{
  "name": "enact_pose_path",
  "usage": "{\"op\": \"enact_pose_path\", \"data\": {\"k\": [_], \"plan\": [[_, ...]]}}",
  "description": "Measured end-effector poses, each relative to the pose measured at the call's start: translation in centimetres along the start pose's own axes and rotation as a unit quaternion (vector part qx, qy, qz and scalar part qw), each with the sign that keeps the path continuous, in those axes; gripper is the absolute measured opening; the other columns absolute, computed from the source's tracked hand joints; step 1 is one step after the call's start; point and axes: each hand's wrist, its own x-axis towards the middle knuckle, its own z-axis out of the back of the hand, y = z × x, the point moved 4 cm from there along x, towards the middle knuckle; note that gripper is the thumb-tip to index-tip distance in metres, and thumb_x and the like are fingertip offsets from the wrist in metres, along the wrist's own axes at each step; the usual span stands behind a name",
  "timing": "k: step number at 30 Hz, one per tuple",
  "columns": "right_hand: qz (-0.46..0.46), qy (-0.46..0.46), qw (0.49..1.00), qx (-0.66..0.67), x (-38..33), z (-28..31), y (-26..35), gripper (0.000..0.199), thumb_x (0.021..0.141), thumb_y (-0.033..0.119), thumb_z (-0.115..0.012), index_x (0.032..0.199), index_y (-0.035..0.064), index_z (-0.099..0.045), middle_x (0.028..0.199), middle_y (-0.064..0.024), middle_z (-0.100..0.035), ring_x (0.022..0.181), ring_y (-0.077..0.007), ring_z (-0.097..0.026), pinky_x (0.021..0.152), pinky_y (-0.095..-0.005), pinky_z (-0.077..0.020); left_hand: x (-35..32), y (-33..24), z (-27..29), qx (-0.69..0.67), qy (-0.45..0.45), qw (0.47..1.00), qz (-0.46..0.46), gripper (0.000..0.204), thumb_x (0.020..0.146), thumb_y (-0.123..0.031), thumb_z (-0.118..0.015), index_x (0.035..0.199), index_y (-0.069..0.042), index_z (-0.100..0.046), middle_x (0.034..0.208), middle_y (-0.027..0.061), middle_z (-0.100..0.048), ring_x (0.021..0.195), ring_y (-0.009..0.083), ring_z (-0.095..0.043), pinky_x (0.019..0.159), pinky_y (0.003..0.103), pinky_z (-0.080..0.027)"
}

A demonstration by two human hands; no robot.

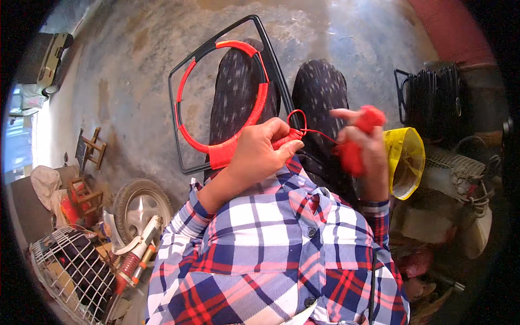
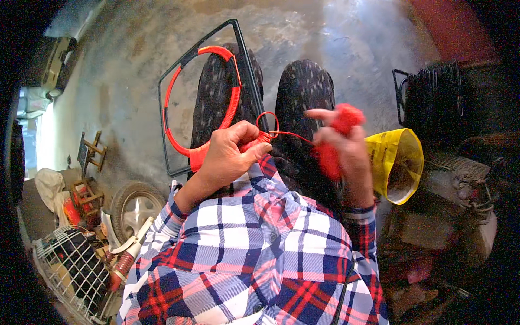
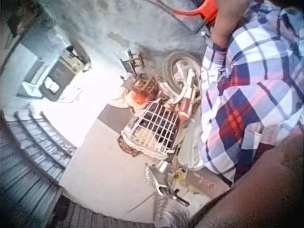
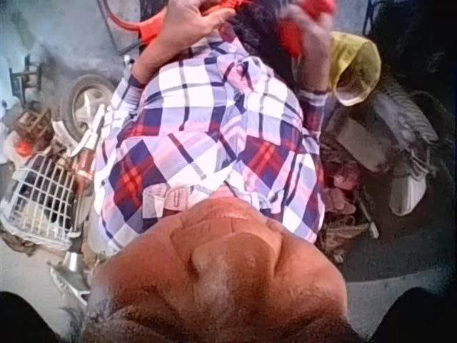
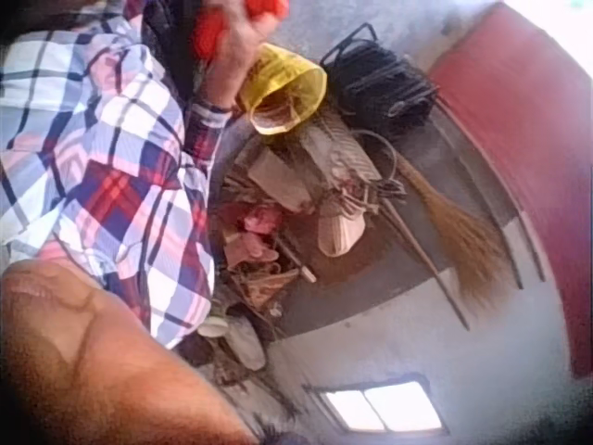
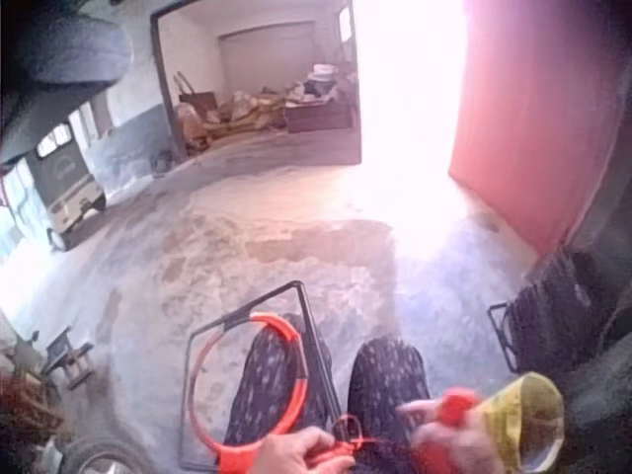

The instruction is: The recorder is wrapping a circular black frame with bright red rope.

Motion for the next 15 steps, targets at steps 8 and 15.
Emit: {"op": "enact_pose_path", "data": {"k": [8,15], "plan": [[-0.062,0.187,0.972,-0.130,1.5,-2.9,-1.3,0.012,0.079,-0.002,-0.064,0.087,0.0033,-0.055,0.075,-0.0003,-0.058,0.065,-0.0105,-0.058,0.058,-0.0244,-0.0459,0.1,0.2,-0.1,0.014,-0.010,1.000,0.000,0.026,0.075,-0.014,-0.079,0.080,0.002,-0.059,0.064,0.0097,-0.059,0.056,0.0100,-0.053,0.052,0.028,-0.043],[-0.011,0.076,0.988,0.131,-1.7,-2.5,2.4,0.020,0.072,0.000,-0.057,0.088,0.0032,-0.044,0.058,-0.0031,-0.043,0.043,-0.0105,-0.039,0.041,-0.0247,-0.0318,0.1,0.2,0.0,-0.003,-0.003,1.000,-0.004,0.025,0.076,-0.014,-0.078,0.078,0.000,-0.057,0.062,0.0024,-0.053,0.057,0.0064,-0.046,0.050,0.025,-0.039]]}}
